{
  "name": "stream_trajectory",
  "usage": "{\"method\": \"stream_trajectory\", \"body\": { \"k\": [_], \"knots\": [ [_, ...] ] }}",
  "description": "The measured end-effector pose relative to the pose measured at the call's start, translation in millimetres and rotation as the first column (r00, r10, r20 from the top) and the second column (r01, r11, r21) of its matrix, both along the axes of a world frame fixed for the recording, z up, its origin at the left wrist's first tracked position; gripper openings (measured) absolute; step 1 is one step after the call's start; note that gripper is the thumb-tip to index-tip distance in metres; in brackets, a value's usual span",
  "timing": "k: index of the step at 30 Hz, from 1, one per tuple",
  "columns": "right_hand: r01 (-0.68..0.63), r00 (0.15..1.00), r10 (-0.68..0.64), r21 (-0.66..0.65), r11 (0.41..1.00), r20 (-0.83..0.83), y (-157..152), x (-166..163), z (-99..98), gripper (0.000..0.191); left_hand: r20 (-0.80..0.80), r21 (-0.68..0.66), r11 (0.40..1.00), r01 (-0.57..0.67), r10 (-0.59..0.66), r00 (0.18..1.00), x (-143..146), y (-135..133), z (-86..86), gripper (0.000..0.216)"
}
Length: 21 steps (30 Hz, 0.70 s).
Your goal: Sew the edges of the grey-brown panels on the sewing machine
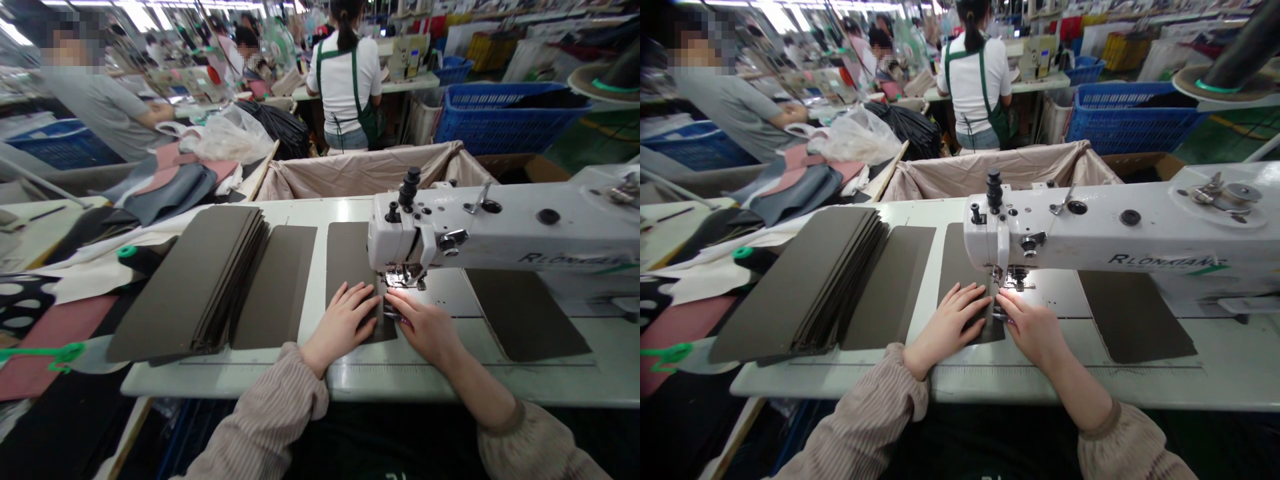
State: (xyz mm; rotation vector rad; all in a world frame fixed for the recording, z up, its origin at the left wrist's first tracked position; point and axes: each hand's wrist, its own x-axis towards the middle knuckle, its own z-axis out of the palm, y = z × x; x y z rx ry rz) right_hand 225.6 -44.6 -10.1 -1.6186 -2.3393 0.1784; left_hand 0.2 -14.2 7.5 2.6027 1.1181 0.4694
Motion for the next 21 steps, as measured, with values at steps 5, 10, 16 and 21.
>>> {"method": "stream_trajectory", "body": {
  "k": [5,10,16,21],
  "knots": [
    [-0.001,1.0,0.001,-0.001,1.0,-0.001,0.1,-0.4,0.0,0.054,0.005,0.014,1.0,-0.01,0.01,1.0,0.5,-0.2,-1.8,0.044],
    [-0.009,1.0,0.009,0.011,1.0,-0.01,-0.1,-0.3,0.2,0.055,0.024,0.025,0.999,-0.02,0.019,1.0,0.9,-1.0,-1.4,0.041],
    [-0.012,1.0,0.012,0.012,1.0,-0.006,-0.6,0.2,0.9,0.055,0.023,0.027,0.999,-0.02,0.019,1.0,1.9,-1.8,-1.1,0.04],
    [-0.006,1.0,0.007,0.019,1.0,-0.017,-0.3,0.6,-0.7,0.057,0.023,0.029,0.999,-0.032,0.031,0.999,3.0,-1.4,-1.8,0.039]
  ]
}}
